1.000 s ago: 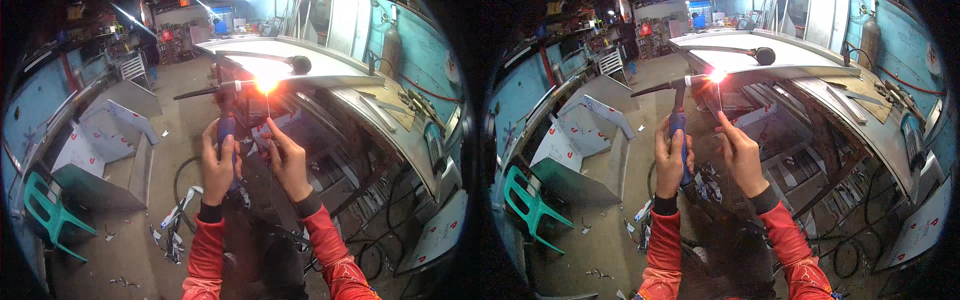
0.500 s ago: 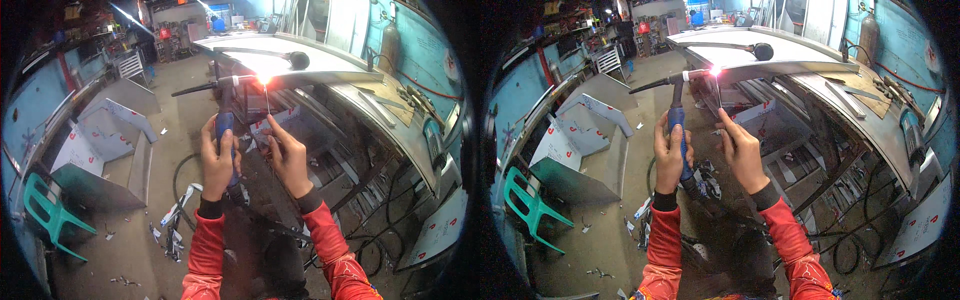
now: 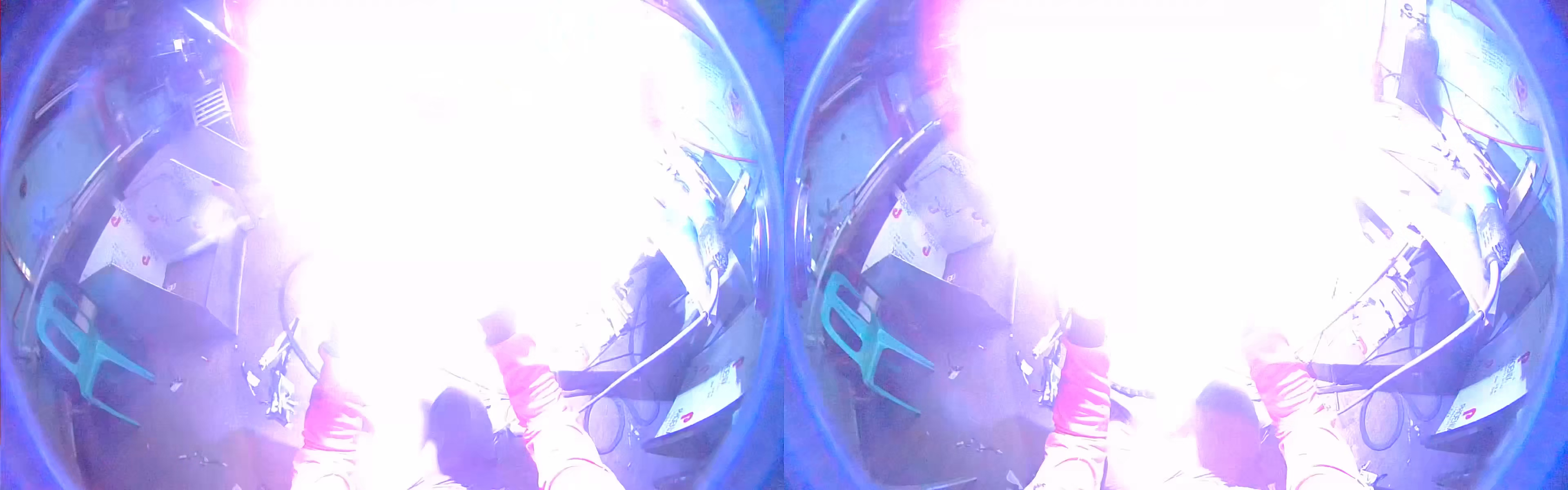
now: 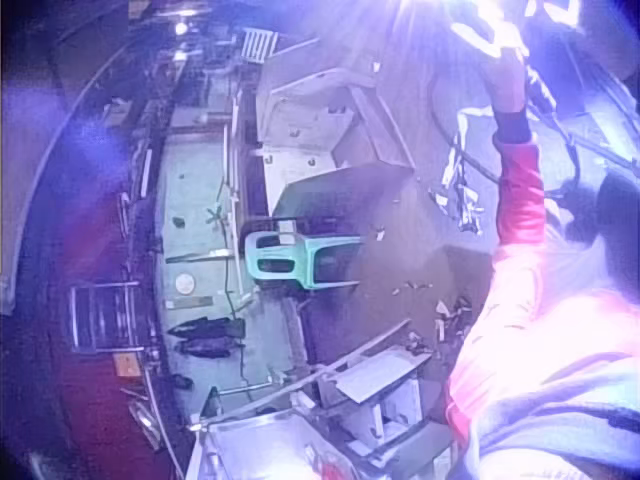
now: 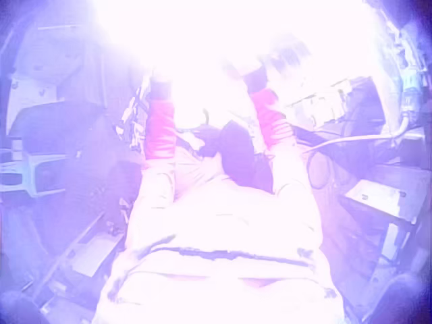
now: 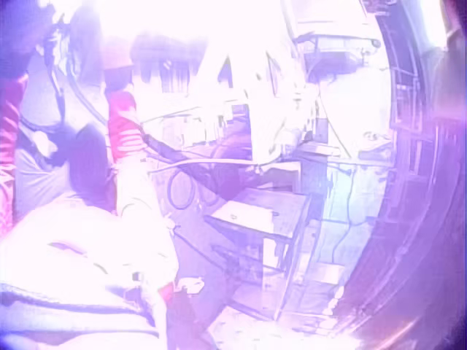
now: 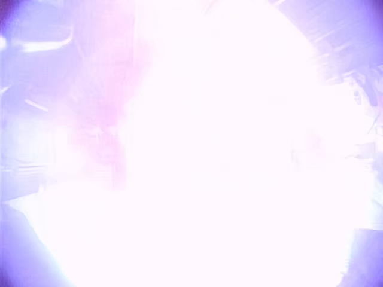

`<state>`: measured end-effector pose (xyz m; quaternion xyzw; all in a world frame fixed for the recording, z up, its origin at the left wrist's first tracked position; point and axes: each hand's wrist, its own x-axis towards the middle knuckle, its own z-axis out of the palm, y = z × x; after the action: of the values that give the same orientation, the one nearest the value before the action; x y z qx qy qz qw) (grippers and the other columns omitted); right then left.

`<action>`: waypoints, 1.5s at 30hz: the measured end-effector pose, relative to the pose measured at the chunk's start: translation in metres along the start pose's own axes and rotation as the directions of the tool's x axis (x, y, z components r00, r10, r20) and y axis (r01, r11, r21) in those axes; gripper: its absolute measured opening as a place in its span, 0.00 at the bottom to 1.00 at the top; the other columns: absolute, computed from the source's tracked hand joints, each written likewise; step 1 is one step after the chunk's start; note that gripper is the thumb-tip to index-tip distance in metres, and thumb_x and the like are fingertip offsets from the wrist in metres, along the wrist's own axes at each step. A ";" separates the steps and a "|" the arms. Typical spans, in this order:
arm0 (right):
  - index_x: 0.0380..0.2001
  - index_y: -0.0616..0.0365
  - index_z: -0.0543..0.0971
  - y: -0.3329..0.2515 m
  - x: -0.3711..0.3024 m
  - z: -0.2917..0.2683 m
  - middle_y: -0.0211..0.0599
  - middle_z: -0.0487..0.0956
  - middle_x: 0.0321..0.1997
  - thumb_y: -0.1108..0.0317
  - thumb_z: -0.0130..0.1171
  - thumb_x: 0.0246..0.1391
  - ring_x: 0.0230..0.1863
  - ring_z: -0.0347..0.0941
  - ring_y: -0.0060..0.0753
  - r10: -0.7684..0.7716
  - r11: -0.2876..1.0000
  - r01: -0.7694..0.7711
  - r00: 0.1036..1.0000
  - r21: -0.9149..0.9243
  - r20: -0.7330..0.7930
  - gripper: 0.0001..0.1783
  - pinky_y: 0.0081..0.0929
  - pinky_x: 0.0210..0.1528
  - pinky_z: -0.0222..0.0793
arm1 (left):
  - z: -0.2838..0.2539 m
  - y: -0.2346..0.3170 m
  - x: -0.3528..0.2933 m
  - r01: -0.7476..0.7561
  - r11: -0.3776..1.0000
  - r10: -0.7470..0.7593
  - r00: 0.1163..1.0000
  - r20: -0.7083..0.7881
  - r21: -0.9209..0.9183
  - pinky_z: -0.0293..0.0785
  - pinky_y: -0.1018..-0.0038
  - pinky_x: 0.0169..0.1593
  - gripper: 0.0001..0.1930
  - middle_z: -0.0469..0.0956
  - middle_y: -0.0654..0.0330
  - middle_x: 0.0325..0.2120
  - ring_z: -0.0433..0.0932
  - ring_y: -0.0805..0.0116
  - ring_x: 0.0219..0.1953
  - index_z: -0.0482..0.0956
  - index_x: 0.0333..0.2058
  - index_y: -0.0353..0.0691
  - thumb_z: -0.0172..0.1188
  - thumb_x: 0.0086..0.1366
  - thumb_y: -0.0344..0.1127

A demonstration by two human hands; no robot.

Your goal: The person welds the edges of a metal tray using a welding torch and a filler rod. Afterward, the person turns the metal tray on the workbench and picks up a long metal frame.

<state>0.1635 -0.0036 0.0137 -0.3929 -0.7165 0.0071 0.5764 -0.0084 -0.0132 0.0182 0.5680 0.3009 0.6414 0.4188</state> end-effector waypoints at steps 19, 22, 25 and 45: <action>0.73 0.44 0.62 0.008 -0.009 0.004 0.46 0.84 0.44 0.82 0.56 0.60 0.31 0.83 0.33 0.070 0.993 -0.079 0.993 0.092 0.100 0.40 0.30 0.35 0.78 | 0.008 -0.001 -0.001 -0.036 0.999 0.036 0.998 -0.045 0.004 0.67 0.79 0.18 0.24 0.73 0.62 0.29 0.69 0.79 0.17 0.56 0.66 0.44 0.50 0.77 0.41; 0.71 0.47 0.67 0.010 -0.012 -0.001 0.47 0.84 0.41 0.84 0.55 0.60 0.36 0.83 0.26 0.137 0.984 -0.149 0.983 0.102 0.119 0.36 0.26 0.40 0.77 | 0.010 -0.001 -0.001 -0.039 0.997 0.035 0.998 -0.059 -0.069 0.65 0.82 0.18 0.23 0.72 0.63 0.28 0.68 0.81 0.17 0.57 0.65 0.41 0.51 0.77 0.37; 0.72 0.50 0.64 0.011 -0.011 -0.004 0.44 0.83 0.38 0.84 0.57 0.59 0.36 0.78 0.20 -0.150 0.979 0.175 0.965 -0.105 0.215 0.38 0.21 0.41 0.74 | 0.010 0.000 -0.003 -0.031 0.998 0.028 0.998 -0.052 -0.060 0.64 0.82 0.17 0.23 0.71 0.64 0.27 0.66 0.82 0.16 0.57 0.65 0.41 0.52 0.76 0.35; 0.72 0.46 0.65 0.018 -0.012 0.026 0.47 0.84 0.31 0.81 0.58 0.61 0.33 0.83 0.31 -0.149 0.979 0.087 0.924 -0.185 -0.353 0.37 0.21 0.41 0.75 | 0.002 -0.028 -0.004 -0.077 0.992 0.071 0.996 -0.060 -0.103 0.72 0.76 0.22 0.26 0.73 0.57 0.36 0.73 0.74 0.21 0.55 0.68 0.42 0.51 0.76 0.35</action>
<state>0.1522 0.0141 -0.0131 -0.3901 -0.6175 -0.1604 0.6639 -0.0007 -0.0036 -0.0079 0.5376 0.2570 0.6873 0.4154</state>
